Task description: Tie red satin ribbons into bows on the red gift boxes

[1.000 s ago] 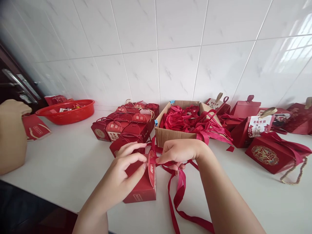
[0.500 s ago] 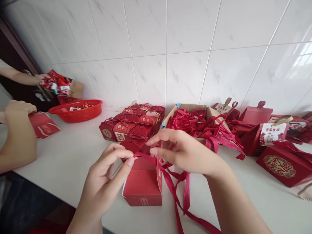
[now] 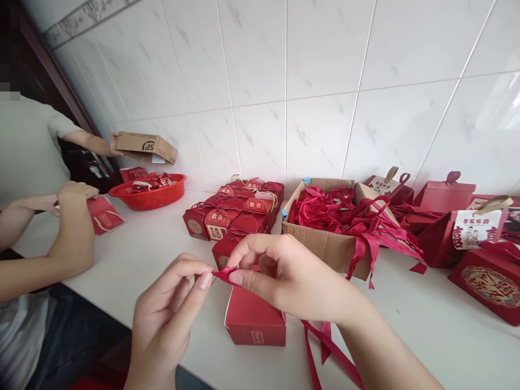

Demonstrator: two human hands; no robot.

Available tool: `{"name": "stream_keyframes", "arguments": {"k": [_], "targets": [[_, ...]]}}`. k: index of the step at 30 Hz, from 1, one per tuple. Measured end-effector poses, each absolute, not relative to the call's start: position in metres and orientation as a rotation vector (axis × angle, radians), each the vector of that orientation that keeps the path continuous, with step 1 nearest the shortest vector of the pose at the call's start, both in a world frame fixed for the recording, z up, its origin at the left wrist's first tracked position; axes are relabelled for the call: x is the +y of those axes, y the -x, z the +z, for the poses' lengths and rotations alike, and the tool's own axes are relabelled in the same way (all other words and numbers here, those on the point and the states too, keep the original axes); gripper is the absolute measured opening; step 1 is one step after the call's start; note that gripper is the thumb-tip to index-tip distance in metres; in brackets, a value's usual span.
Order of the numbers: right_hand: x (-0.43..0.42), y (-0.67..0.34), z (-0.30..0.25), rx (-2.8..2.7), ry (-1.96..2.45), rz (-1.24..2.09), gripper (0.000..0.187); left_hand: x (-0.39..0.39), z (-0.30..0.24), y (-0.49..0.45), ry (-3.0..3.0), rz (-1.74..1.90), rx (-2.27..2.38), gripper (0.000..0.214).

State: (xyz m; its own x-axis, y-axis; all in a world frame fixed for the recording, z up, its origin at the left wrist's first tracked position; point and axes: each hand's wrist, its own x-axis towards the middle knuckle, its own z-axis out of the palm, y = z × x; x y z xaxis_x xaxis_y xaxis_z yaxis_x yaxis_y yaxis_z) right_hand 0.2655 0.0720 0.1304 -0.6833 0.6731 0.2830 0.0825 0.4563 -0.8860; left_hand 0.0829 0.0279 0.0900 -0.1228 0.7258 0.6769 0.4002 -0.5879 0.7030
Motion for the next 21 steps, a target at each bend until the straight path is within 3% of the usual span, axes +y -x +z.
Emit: {"name": "stream_keyframes", "arguments": {"k": [4, 9, 13, 21], "targets": [[0.064, -0.267, 0.130, -2.125, 0.765, 0.958, 0.008, 0.028, 0.088, -0.080, -1.892, 1.660, 1.359, 0.014], [0.062, -0.276, 0.132, -2.069, 0.862, 0.845, 0.008, 0.028, 0.084, -0.078, -2.065, 1.272, 1.414, 0.008], [0.069, -0.268, 0.126, -1.930, 0.839, 0.815, 0.003, 0.033, 0.075, -0.076, -1.954, 1.194, 1.546, 0.020], [0.086, -0.246, 0.106, -1.961, 0.901, 0.887, 0.005, 0.040, 0.076, -0.062, -1.581, 1.154, 1.568, 0.021]]}}
